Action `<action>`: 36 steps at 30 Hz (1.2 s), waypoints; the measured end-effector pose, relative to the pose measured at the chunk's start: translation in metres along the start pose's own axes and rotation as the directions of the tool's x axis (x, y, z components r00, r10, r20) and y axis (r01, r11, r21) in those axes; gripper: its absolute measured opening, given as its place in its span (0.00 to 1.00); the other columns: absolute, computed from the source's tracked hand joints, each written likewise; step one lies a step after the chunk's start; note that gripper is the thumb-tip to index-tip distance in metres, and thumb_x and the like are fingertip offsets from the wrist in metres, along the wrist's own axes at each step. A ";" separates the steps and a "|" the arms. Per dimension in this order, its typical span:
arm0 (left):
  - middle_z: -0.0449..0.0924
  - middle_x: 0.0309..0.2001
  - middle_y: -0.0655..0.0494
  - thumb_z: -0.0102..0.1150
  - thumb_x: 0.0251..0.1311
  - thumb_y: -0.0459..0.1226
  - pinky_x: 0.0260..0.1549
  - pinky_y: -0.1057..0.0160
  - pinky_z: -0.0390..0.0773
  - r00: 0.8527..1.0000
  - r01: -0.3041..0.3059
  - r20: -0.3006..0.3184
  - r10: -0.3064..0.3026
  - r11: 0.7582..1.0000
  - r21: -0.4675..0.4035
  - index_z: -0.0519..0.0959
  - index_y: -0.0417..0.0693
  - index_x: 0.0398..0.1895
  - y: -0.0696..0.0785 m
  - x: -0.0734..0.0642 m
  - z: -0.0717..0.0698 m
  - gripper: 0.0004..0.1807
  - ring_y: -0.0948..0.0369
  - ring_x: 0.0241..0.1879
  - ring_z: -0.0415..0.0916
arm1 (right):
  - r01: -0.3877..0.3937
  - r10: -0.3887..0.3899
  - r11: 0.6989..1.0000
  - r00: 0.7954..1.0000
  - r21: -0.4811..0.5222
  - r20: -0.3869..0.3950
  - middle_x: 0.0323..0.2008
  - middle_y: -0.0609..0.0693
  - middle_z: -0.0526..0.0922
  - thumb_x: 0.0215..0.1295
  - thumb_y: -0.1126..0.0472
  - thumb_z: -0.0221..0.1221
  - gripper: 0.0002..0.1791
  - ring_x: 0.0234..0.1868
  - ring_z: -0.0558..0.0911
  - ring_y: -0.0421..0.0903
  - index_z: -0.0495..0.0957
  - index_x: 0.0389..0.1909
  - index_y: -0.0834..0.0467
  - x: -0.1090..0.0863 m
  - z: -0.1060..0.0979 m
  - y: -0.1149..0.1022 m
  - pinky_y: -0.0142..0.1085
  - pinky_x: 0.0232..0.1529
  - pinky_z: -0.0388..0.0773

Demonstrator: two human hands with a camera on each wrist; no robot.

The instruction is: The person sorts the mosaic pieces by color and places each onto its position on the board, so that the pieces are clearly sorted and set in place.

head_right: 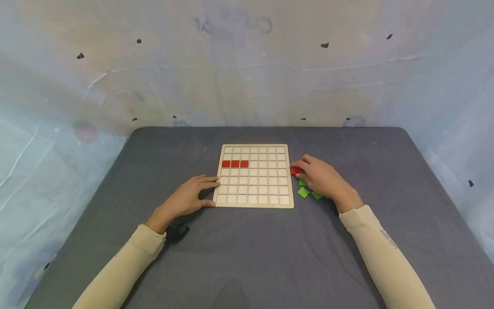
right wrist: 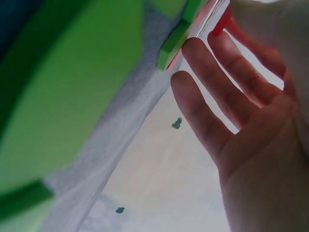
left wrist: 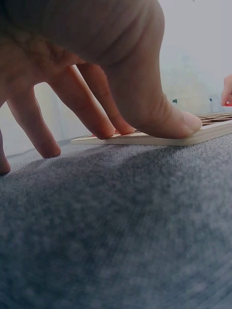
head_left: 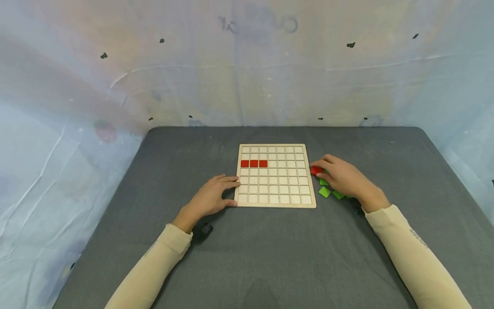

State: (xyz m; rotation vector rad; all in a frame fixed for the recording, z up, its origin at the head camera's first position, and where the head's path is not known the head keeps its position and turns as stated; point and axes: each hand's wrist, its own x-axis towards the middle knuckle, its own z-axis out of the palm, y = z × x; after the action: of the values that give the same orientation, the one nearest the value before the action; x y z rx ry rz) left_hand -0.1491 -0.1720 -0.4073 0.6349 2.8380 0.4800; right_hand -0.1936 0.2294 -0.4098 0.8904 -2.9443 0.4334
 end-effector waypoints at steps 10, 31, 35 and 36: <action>0.65 0.74 0.57 0.71 0.56 0.49 0.73 0.39 0.60 1.000 -0.004 -0.009 0.005 1.000 0.007 0.72 0.54 0.70 -0.002 0.001 0.001 0.37 0.44 0.76 0.57 | 0.067 -0.067 0.998 0.997 -0.012 -0.022 0.49 0.54 0.80 0.72 0.59 0.59 0.18 0.43 0.80 0.47 0.78 0.60 0.57 0.009 0.007 -0.005 0.43 0.42 0.80; 0.65 0.75 0.57 0.71 0.56 0.49 0.72 0.39 0.60 1.000 0.018 0.004 -0.018 1.000 -0.004 0.72 0.54 0.70 0.001 -0.002 0.003 0.37 0.45 0.76 0.56 | 0.134 -0.134 0.991 0.991 -0.013 -0.010 0.50 0.54 0.79 0.70 0.59 0.61 0.19 0.41 0.79 0.47 0.78 0.59 0.58 0.024 0.012 -0.025 0.39 0.40 0.79; 0.65 0.74 0.57 0.71 0.56 0.49 0.72 0.39 0.61 1.000 0.009 -0.005 -0.009 1.000 -0.004 0.72 0.54 0.70 0.000 -0.001 0.002 0.37 0.44 0.75 0.57 | 0.120 -0.121 0.992 0.992 -0.025 -0.020 0.49 0.54 0.79 0.70 0.60 0.61 0.18 0.41 0.79 0.46 0.78 0.59 0.58 0.025 0.010 -0.026 0.39 0.39 0.79; 0.65 0.74 0.56 0.71 0.56 0.49 0.72 0.39 0.61 1.000 0.007 -0.005 -0.007 1.000 -0.003 0.72 0.53 0.70 0.000 -0.001 0.002 0.37 0.44 0.75 0.57 | 0.114 -0.114 0.993 0.993 -0.029 -0.020 0.49 0.54 0.79 0.70 0.60 0.61 0.18 0.40 0.79 0.46 0.78 0.59 0.58 0.025 0.009 -0.027 0.39 0.39 0.79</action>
State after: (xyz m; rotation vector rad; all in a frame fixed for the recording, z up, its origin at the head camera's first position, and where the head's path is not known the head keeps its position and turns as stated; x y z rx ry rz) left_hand -0.1480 -0.1718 -0.4085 0.6241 2.8433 0.4848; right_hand -0.1999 0.1921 -0.4088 1.0369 -2.8540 0.3934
